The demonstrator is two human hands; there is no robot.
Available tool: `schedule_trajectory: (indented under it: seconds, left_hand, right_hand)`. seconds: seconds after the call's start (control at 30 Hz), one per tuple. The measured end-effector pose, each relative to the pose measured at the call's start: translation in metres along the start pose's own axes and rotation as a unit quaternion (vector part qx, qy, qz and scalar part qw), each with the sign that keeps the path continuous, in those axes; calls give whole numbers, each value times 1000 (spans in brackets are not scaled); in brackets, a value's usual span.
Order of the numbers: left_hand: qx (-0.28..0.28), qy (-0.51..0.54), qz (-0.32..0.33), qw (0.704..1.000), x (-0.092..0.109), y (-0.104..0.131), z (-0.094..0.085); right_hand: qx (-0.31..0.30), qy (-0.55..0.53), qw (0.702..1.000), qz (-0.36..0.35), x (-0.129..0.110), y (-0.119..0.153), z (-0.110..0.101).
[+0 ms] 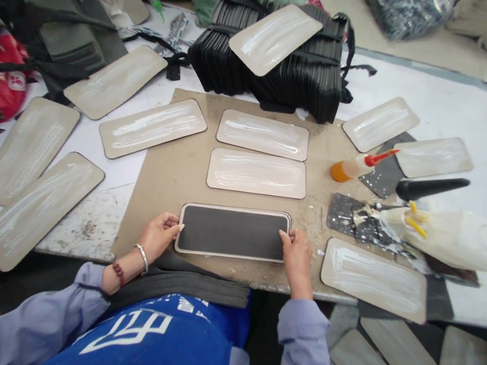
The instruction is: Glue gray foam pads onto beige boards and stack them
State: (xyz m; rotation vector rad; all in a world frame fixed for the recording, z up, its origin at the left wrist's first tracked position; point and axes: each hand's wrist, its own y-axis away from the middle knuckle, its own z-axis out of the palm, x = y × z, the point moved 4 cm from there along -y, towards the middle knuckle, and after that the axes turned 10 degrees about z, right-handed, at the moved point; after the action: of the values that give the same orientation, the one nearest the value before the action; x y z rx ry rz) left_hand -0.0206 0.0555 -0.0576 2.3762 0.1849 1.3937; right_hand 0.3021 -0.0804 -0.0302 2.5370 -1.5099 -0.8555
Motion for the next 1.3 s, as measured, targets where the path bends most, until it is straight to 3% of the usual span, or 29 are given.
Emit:
schedule_trajectory:
  seconds: [0.33, 0.43, 0.57, 0.8, 0.97, 1.0, 1.07, 1.17, 1.23, 1.3]
  left_hand:
    - [-7, 3, -2, 1000, 1, 0, 2]
    - [1, -9, 4, 1000, 6, 2, 1]
    - [0, -36, 20, 999, 15, 6, 0]
    - [-14, -67, 26, 997, 15, 4, -6]
    - [21, -76, 33, 996, 12, -2, -23]
    - [18, -86, 37, 995, 12, -1, -26]
    - [-5, -112, 49, 992, 14, 1, -32]
    - [-60, -139, 71, 986, 16, 8, -40]
    - [-82, -140, 86, 983, 17, 12, -44]
    - [-96, -138, 92, 981, 19, 16, -47]
  right_hand:
    - [-1, 17, 1000, 0, 0, -1, 0]
    - [-1, 82, 997, 7, -3, 2, -1]
    - [59, 187, 981, -16, -7, 6, -5]
    - [39, 112, 991, -54, 0, 2, 8]
    - [81, 121, 984, -107, -18, 26, 4]
    - [50, 102, 986, -122, -24, 34, 5]
    - [-99, 46, 981, -158, -38, 54, 16]
    - [-339, -2, 920, -195, -61, 93, 38]
    - [-405, -6, 891, -206, -76, 112, 51]
    - [-427, -8, 879, -214, -89, 123, 62]
